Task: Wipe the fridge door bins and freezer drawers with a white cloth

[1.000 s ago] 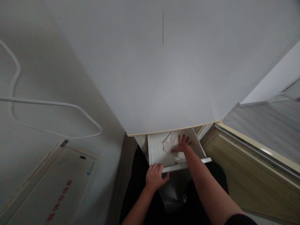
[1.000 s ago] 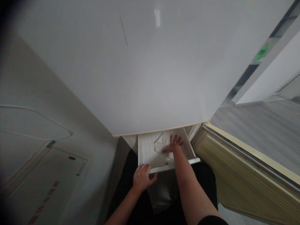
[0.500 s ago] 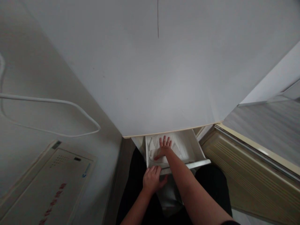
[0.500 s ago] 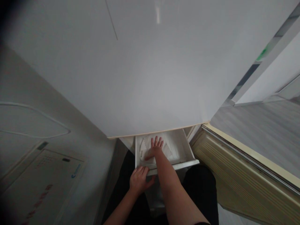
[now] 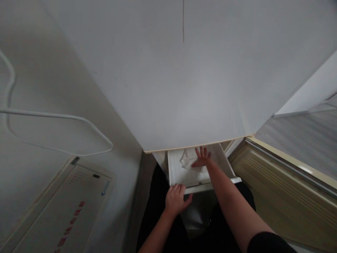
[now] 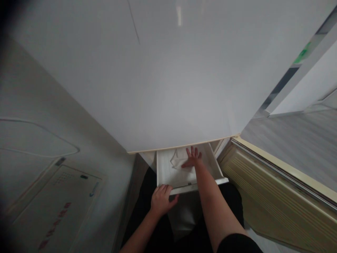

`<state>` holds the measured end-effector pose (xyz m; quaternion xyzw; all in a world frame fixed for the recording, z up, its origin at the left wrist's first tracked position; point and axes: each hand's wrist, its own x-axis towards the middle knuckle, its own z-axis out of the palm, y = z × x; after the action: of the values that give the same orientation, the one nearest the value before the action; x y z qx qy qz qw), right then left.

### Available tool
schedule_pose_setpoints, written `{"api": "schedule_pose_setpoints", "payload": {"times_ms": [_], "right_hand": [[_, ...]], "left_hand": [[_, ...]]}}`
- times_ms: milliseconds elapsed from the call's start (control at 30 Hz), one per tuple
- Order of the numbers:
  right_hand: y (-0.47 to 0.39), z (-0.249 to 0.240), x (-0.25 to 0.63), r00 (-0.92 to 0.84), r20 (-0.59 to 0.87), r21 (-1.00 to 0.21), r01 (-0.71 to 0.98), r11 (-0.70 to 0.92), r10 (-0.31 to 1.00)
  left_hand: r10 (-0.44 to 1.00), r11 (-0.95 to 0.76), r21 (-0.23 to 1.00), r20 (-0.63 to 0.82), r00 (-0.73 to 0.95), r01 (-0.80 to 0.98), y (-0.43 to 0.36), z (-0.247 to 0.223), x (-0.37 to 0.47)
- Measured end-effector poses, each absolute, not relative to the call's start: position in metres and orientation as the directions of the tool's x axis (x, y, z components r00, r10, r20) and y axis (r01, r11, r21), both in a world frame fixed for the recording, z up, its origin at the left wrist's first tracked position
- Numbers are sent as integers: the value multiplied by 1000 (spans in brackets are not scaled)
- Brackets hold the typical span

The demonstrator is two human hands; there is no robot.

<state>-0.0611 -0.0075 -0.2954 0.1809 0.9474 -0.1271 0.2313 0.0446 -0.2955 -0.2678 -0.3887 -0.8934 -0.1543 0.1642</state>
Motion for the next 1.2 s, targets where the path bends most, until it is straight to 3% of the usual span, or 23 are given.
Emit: {"api": "schedule_pose_setpoints", "payload": {"times_ms": [167,300,367,733,833,933,1133,1200], "right_hand": [[22,-302,-38,-794,-483,-109,473,874,370],[-15,-291,-41,-728,-474,-14,569,822,496],[-43,-284,-48,-716,-497,8,562,827,491],[-161,-288,-73,-855,-513,-92,-33,995,-75],[-136,-289,-78,-873,-465,-217,-44,975,-143],[-92,-288,-78,-899,-434,-285,77,955,-57],[-5,-294,-52,-826,-477,-179,425,887,300],[12,-297,-42,-788,-498,-162,495,854,362]], "left_hand": [[619,664,170,422,-662,728,-293,-269,44],[619,669,170,410,-670,723,-292,-268,44],[622,670,170,402,-672,723,-292,-267,44],[655,646,139,404,-638,751,-295,-268,41],[652,646,127,420,-631,752,-295,-268,41],[643,649,129,434,-631,750,-295,-268,42],[635,642,155,441,-634,751,-295,-270,42],[627,645,165,443,-640,746,-295,-270,42]]}}
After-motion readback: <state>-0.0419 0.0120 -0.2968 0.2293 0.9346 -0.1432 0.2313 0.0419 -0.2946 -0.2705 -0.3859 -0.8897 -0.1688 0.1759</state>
